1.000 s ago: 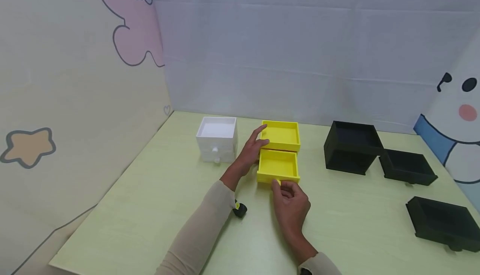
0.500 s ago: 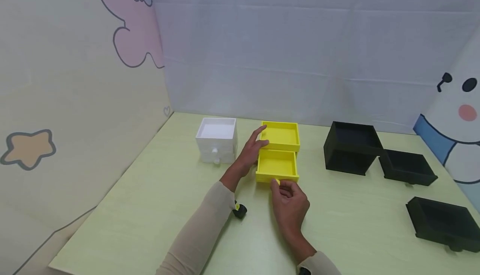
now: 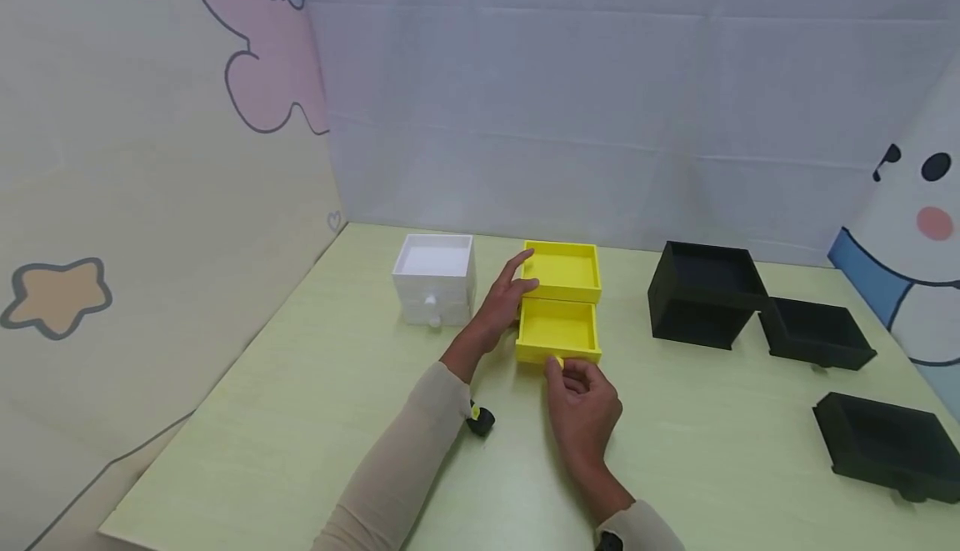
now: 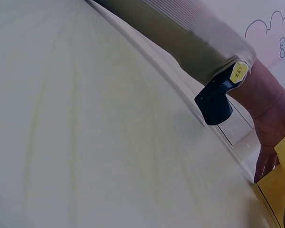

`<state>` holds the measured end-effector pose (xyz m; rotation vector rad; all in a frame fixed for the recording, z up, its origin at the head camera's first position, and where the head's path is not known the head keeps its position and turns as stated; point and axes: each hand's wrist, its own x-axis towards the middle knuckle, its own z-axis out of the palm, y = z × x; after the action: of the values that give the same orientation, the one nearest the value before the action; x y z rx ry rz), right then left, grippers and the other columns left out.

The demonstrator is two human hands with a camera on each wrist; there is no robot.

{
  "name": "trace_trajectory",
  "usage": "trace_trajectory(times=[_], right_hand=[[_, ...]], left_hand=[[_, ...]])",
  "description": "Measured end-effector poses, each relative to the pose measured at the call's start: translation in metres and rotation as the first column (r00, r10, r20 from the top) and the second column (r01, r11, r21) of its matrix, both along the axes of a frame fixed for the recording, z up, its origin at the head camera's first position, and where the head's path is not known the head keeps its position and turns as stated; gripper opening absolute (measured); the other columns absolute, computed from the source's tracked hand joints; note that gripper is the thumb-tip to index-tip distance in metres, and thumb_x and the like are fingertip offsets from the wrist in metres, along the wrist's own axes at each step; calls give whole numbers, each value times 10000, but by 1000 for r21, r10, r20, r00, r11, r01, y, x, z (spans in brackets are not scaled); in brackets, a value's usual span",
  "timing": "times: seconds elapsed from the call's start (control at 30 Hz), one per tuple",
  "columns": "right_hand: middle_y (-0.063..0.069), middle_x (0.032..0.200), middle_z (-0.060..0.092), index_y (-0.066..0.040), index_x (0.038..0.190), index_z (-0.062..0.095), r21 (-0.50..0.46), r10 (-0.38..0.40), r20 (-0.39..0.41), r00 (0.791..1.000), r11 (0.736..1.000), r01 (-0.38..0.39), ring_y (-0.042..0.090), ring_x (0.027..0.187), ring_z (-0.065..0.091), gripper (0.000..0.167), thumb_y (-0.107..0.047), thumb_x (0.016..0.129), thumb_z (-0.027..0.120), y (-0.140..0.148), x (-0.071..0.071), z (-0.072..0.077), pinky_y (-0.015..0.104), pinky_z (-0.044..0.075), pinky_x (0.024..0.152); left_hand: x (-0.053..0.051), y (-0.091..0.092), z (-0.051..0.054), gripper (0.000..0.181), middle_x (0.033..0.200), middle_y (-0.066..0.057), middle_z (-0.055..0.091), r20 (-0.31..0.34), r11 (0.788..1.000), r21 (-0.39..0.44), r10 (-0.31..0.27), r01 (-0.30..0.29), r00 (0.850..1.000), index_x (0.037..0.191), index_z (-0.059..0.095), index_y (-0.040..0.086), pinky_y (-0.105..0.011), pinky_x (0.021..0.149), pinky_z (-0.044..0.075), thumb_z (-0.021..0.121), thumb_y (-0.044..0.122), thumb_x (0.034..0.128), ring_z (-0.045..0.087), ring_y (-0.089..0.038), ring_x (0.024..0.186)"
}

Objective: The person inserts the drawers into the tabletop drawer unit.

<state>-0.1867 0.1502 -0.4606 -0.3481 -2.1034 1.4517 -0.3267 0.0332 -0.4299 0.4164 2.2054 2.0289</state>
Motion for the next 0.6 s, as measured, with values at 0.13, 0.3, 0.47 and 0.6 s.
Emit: trace_trajectory(times=[0.13, 0.3, 0.47, 0.6], right_hand=[[114, 852, 741, -24, 916, 715, 4, -10, 4, 1000, 1000, 10, -76, 629, 631, 307, -330, 902, 741, 1, -3, -1, 92, 486, 612], [120, 850, 742, -23, 912, 716, 3, -7, 6, 1000, 1000, 7, -75, 626, 631, 300, -321, 900, 743, 1, -4, 0, 90, 482, 609], [117, 864, 744, -21, 921, 712, 3, 7, 9, 1000, 1000, -7, -85, 639, 633, 310, -331, 909, 734, 1, -6, -1, 90, 485, 617], [121, 868, 742, -17, 927, 710, 9, 3, 4, 1000, 1000, -3, -97, 640, 625, 317, -334, 910, 731, 1, -7, -1, 88, 485, 618]], left_hand=[[0, 0, 0, 510, 1550, -17, 370, -2, 1000, 2, 1, -1, 1000, 1505, 363, 437, -452, 1045, 405, 503, 359, 1021, 525, -247, 1233], [-1, 0, 1, 510, 1519, -36, 407, -3, 1000, 3, 1, -1, 1000, 1509, 358, 430, -444, 1025, 425, 498, 355, 1025, 550, -243, 1189], [0, 0, 1, 512, 1558, -6, 356, -3, 1000, 3, 7, -7, 1000, 1509, 363, 427, -451, 1034, 413, 502, 351, 1022, 519, -246, 1232], [0, 0, 1, 513, 1515, -29, 413, 8, 1000, 6, 11, -11, 1000, 1504, 367, 435, -439, 1012, 436, 508, 354, 1018, 553, -234, 1173]])
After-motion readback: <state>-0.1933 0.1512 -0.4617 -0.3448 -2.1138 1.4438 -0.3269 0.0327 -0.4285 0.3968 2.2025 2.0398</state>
